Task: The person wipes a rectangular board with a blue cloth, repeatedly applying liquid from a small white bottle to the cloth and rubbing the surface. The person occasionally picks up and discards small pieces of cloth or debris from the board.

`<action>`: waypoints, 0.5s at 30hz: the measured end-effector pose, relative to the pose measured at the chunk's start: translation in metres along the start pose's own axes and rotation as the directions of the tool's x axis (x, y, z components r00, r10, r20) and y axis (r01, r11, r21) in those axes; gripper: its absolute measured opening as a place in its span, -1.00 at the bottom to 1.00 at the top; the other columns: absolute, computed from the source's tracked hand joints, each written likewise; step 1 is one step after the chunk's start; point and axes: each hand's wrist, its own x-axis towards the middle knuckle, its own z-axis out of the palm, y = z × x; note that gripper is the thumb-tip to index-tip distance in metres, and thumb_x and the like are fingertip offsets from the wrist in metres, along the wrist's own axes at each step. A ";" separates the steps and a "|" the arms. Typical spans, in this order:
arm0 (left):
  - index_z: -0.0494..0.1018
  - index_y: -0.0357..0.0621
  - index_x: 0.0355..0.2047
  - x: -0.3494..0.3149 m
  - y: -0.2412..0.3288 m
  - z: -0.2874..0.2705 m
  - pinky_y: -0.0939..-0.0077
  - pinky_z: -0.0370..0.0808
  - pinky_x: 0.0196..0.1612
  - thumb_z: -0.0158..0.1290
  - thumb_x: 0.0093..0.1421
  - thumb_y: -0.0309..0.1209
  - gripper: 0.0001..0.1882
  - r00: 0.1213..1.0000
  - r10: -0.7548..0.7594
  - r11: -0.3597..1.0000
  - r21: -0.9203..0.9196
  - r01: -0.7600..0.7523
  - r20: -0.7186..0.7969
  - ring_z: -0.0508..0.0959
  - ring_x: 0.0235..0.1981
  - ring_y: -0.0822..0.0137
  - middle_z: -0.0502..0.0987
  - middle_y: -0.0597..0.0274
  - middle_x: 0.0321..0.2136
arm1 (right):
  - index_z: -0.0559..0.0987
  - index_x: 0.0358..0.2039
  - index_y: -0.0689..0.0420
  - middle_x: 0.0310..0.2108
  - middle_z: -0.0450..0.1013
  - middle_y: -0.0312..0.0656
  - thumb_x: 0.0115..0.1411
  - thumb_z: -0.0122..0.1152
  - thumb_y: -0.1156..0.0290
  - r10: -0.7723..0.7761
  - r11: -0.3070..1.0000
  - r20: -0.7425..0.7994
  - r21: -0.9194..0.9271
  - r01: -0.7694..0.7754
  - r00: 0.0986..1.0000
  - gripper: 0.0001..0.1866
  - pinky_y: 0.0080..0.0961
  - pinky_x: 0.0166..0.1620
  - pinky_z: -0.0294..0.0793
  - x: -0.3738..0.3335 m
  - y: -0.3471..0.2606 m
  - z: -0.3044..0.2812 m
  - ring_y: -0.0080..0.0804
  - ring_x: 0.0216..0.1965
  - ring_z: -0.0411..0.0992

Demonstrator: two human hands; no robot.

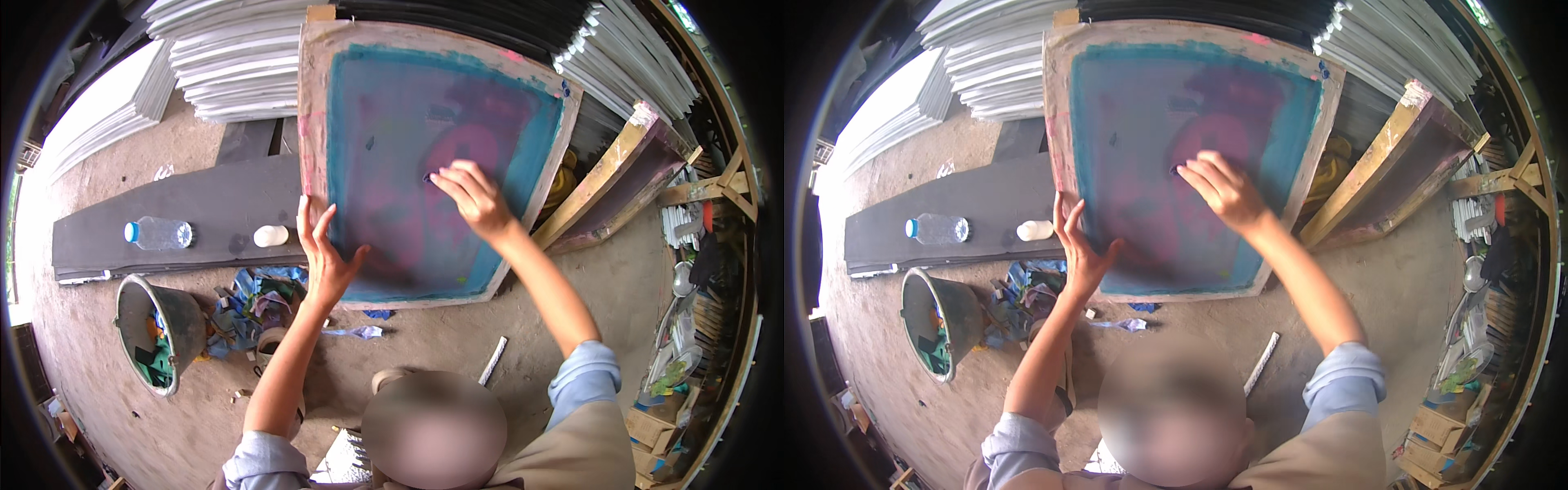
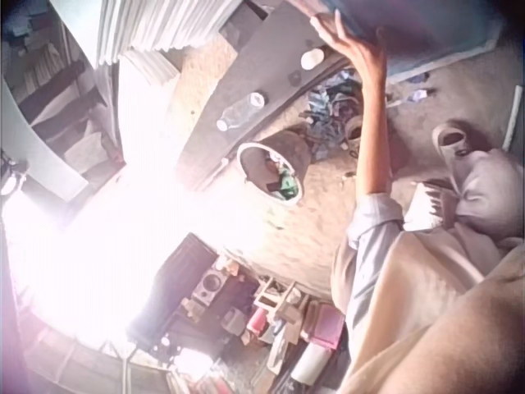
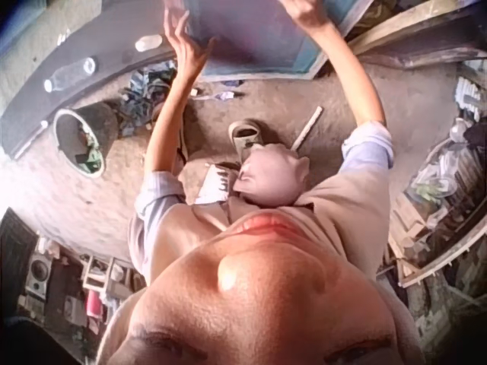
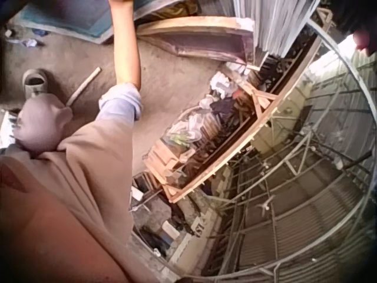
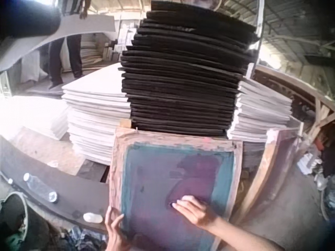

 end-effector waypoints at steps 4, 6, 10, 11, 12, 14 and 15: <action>0.05 -0.05 0.20 0.001 0.002 0.000 -0.05 0.04 0.27 0.35 -0.26 -0.53 0.01 0.999 -0.031 0.999 -0.017 0.031 -0.008 -0.05 0.28 -0.21 -0.17 -0.22 0.26 | 0.57 -0.33 0.20 -0.44 0.40 -0.19 -0.03 0.20 0.63 0.176 0.981 -0.166 -0.052 -0.186 0.970 -0.80 -0.39 -0.22 0.48 0.054 0.024 -0.004 -0.25 -0.29 0.40; 0.06 -0.03 0.20 0.000 0.001 -0.001 -0.05 0.03 0.27 0.37 -0.28 -0.53 0.02 0.998 -0.060 0.997 -0.048 0.060 0.015 -0.08 0.29 -0.20 -0.18 -0.22 0.26 | 0.58 -0.33 0.21 -0.40 0.42 -0.18 -0.04 0.20 0.63 0.050 0.998 -0.034 -0.032 -0.051 0.998 -0.80 -0.42 -0.18 0.49 0.033 0.002 0.003 -0.25 -0.26 0.42; 0.06 -0.03 0.20 0.000 0.000 0.003 -0.06 0.02 0.27 0.37 -0.28 -0.53 0.02 1.000 -0.028 0.998 -0.049 0.027 -0.014 -0.08 0.29 -0.19 -0.16 -0.22 0.26 | 0.61 -0.34 0.19 -0.39 0.47 -0.19 -0.14 0.22 0.63 -0.351 0.922 0.149 0.225 0.314 0.925 -0.74 -0.43 -0.21 0.53 -0.009 0.000 0.007 -0.27 -0.27 0.46; 0.06 -0.03 0.20 -0.001 -0.003 -0.001 -0.06 0.02 0.27 0.37 -0.28 -0.53 0.02 1.000 -0.016 0.999 -0.032 0.016 -0.013 -0.08 0.29 -0.19 -0.15 -0.22 0.25 | 0.61 -0.34 0.19 -0.39 0.47 -0.19 -0.14 0.21 0.63 -0.278 0.955 0.125 0.139 0.261 0.952 -0.73 -0.44 -0.23 0.54 0.009 0.006 0.004 -0.27 -0.27 0.46; 0.06 -0.03 0.20 0.001 0.001 -0.001 -0.08 0.02 0.27 0.37 -0.28 -0.53 0.02 1.000 -0.011 1.000 -0.026 0.011 -0.008 -0.08 0.30 -0.19 -0.13 -0.22 0.25 | 0.61 -0.33 0.18 -0.38 0.47 -0.19 -0.13 0.21 0.64 -0.200 0.979 0.098 0.051 0.196 0.975 -0.73 -0.45 -0.26 0.54 0.028 0.013 -0.002 -0.27 -0.27 0.46; 0.02 -0.04 0.21 0.001 0.001 0.000 0.00 0.04 0.27 0.38 -0.26 -0.48 0.03 0.999 -0.031 0.999 -0.007 0.031 0.011 -0.04 0.28 -0.19 -0.16 -0.21 0.27 | 0.60 -0.31 0.21 -0.39 0.46 -0.17 -0.15 0.22 0.68 0.082 0.994 -0.054 -0.074 -0.085 0.995 -0.70 -0.43 -0.25 0.53 0.033 0.001 0.006 -0.25 -0.27 0.45; 0.02 -0.05 0.21 0.000 0.001 0.000 0.00 0.03 0.27 0.38 -0.26 -0.47 0.04 0.999 -0.029 1.000 -0.007 0.029 0.017 -0.04 0.28 -0.19 -0.16 -0.21 0.26 | 0.61 -0.31 0.20 -0.39 0.46 -0.18 -0.15 0.22 0.68 -0.009 1.000 0.017 -0.010 0.009 1.000 -0.70 -0.44 -0.26 0.54 0.020 -0.004 0.008 -0.26 -0.27 0.46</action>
